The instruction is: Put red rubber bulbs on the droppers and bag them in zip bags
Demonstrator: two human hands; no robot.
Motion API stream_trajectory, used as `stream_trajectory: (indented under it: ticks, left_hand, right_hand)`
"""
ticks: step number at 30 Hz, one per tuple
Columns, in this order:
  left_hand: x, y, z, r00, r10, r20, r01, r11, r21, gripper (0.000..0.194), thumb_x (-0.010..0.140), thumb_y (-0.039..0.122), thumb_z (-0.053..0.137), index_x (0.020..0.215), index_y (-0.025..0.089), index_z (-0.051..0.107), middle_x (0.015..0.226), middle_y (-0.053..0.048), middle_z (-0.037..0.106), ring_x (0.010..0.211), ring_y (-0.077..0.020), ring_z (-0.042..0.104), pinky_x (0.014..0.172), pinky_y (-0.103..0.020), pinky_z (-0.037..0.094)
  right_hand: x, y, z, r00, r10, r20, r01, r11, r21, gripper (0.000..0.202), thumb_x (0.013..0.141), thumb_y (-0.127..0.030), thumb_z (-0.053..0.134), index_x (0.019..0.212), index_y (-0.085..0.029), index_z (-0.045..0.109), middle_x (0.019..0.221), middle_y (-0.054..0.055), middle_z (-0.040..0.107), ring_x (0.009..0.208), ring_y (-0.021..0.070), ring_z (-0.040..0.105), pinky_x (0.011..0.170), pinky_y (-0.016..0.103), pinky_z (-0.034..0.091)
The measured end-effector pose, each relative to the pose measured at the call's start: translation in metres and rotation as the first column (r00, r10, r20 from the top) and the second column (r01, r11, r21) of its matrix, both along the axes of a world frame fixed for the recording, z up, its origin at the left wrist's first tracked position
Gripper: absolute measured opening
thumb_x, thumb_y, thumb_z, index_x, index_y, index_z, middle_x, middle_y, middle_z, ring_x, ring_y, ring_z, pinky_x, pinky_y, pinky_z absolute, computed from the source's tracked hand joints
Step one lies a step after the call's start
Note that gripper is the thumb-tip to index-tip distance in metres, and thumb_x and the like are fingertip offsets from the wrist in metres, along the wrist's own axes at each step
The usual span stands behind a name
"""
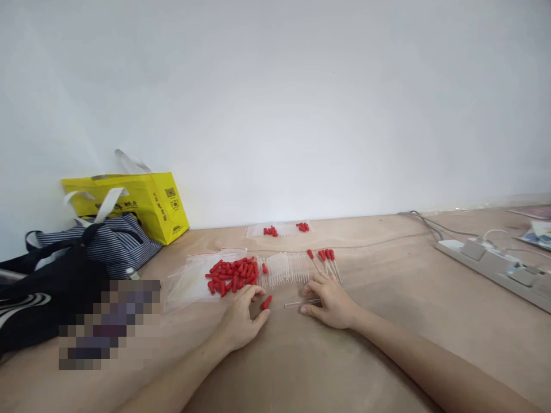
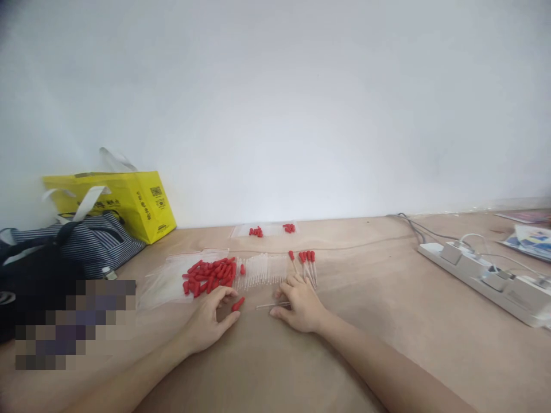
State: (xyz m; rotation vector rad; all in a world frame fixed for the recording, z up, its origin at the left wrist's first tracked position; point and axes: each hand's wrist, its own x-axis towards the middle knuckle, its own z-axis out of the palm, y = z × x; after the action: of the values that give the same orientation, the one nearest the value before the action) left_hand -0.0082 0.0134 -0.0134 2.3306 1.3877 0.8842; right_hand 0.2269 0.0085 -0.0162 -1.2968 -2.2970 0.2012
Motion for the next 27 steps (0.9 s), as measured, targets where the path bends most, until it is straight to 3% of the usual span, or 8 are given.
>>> stream_trajectory:
  ticks: [3,5,8,10,15,20,27]
  left_hand:
    - [0.002,-0.001,-0.002,0.997,0.026,-0.072,-0.023,0.999,0.046,0.013,0.072,0.025,0.052,0.082,0.018,0.057,0.079,-0.004,0.058,0.076,-0.0180,0.056,0.069,-0.032,0.045]
    - [0.006,-0.001,-0.003,0.994,0.032,-0.103,-0.025,0.997,0.069,0.015,0.073,0.020,0.049,0.084,0.017,0.059,0.076,-0.004,0.056,0.072,-0.0169,0.055,0.067,-0.030,0.045]
    - [0.012,0.001,-0.004,0.990,0.046,-0.132,-0.034,0.995,0.091,0.022,0.070,0.010,0.045,0.084,0.017,0.060,0.076,-0.003,0.054,0.071,-0.0154,0.053,0.068,-0.029,0.044]
    - [0.014,0.003,-0.005,0.986,0.071,-0.150,-0.058,0.994,0.088,0.017,0.071,0.012,0.046,0.080,0.016,0.060,0.074,-0.003,0.053,0.071,-0.0157,0.053,0.067,-0.029,0.043]
    - [0.015,0.007,-0.007,0.986,0.083,-0.143,-0.072,0.994,0.080,0.015,0.079,0.022,0.044,0.076,0.018,0.059,0.075,-0.003,0.056,0.073,-0.0176,0.054,0.066,-0.030,0.041]
    - [0.015,0.004,-0.008,0.989,0.072,-0.133,-0.059,0.994,0.097,0.010,0.080,0.020,0.043,0.082,0.020,0.053,0.082,-0.001,0.061,0.081,-0.0193,0.053,0.075,-0.035,0.036]
    - [0.017,0.000,-0.008,0.991,0.053,-0.125,-0.044,0.996,0.072,0.009,0.080,0.022,0.046,0.087,0.022,0.052,0.086,0.001,0.063,0.084,-0.0184,0.055,0.081,-0.038,0.030]
  right_hand:
    - [-0.006,0.001,-0.003,0.999,-0.036,-0.020,0.035,0.998,-0.046,0.014,0.074,-0.033,0.058,0.077,-0.020,0.055,0.082,0.002,0.055,0.083,0.0173,0.048,0.071,0.029,0.030]
    - [-0.011,0.002,-0.006,0.998,-0.065,-0.009,0.065,0.997,-0.048,0.010,0.076,-0.030,0.056,0.074,-0.020,0.055,0.079,0.001,0.055,0.082,0.0171,0.048,0.070,0.029,0.029]
    - [-0.015,0.002,-0.011,0.996,-0.088,0.011,0.088,0.996,0.011,0.009,0.078,-0.027,0.054,0.073,-0.020,0.053,0.079,0.001,0.056,0.082,0.0177,0.048,0.069,0.030,0.027]
    - [-0.016,0.001,-0.014,0.995,-0.095,-0.008,0.095,0.994,0.057,0.007,0.080,-0.024,0.051,0.075,-0.019,0.051,0.078,0.001,0.057,0.079,0.0166,0.049,0.069,0.030,0.026]
    - [-0.015,0.001,-0.023,0.993,-0.028,-0.117,0.042,0.992,0.116,0.011,0.085,-0.019,0.041,0.078,-0.018,0.049,0.073,0.000,0.059,0.067,0.0128,0.051,0.066,0.028,0.028]
    - [-0.016,0.003,-0.024,0.984,0.055,-0.169,-0.027,0.985,0.168,0.017,0.087,-0.017,0.037,0.092,-0.019,0.054,0.083,0.003,0.061,0.076,0.0145,0.053,0.068,0.028,0.031]
    - [-0.024,0.002,-0.021,0.974,0.096,-0.207,-0.070,0.989,0.130,0.017,0.086,-0.015,0.039,0.090,-0.020,0.055,0.084,0.002,0.060,0.077,0.0141,0.052,0.071,0.030,0.030]
